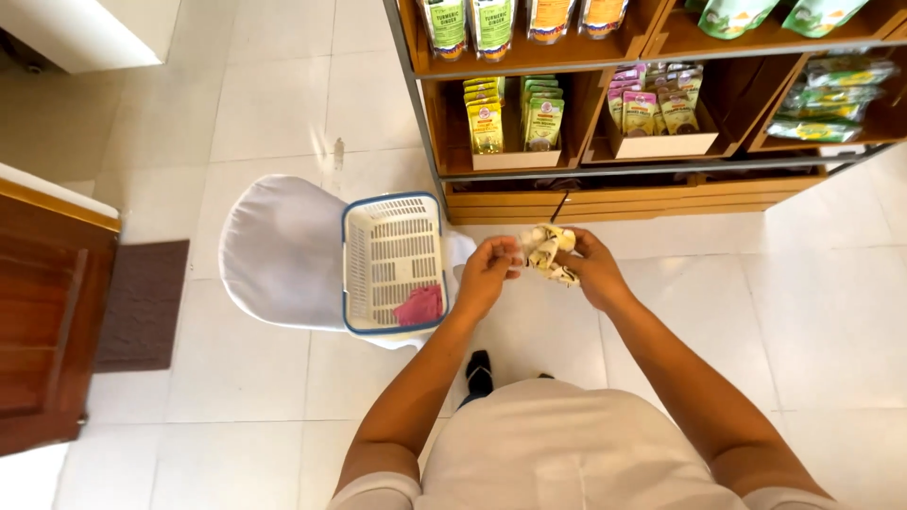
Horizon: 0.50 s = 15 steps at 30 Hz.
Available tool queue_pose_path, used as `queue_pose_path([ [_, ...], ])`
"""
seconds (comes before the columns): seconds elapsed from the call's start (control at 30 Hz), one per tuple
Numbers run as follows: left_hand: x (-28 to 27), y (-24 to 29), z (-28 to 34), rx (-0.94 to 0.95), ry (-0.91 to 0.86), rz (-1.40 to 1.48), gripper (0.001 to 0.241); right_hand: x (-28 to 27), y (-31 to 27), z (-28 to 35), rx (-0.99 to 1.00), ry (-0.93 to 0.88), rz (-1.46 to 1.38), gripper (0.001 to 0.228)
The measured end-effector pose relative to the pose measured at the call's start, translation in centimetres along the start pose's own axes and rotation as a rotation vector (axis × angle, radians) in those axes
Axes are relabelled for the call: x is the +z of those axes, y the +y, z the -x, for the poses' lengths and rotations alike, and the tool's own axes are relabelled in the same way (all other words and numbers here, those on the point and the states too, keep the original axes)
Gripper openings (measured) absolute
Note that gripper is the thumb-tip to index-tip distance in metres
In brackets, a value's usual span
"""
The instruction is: Cleaning individual food pouches with a cloth and organizing them onto wooden display shelves.
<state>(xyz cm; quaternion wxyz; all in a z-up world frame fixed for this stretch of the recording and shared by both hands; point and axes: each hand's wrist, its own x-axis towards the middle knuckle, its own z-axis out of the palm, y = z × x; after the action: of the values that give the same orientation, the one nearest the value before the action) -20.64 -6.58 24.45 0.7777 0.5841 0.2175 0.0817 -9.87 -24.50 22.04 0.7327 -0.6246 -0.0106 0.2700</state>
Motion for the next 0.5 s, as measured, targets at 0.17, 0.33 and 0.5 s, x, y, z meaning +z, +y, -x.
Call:
queue_pose_path([
  [0.17, -1.8, 3.9, -1.1, 0.155, -0.093, -0.182, 0.048, 6.2, -2.4, 0.1, -0.186, 0.000, 0.075, 0.053],
  [0.33, 0.7, 3.5, -2.8, 0.072, -0.270, -0.257, 0.064, 6.1, -4.4, -0.5, -0.273, 0.198, 0.272, 0.047],
  [0.5, 5.0, 5.6, -3.5, 0.136, -0.316, -0.140, 0.072, 3.5, -6.1, -2.4, -0.254, 0.327, 0.325, 0.032],
])
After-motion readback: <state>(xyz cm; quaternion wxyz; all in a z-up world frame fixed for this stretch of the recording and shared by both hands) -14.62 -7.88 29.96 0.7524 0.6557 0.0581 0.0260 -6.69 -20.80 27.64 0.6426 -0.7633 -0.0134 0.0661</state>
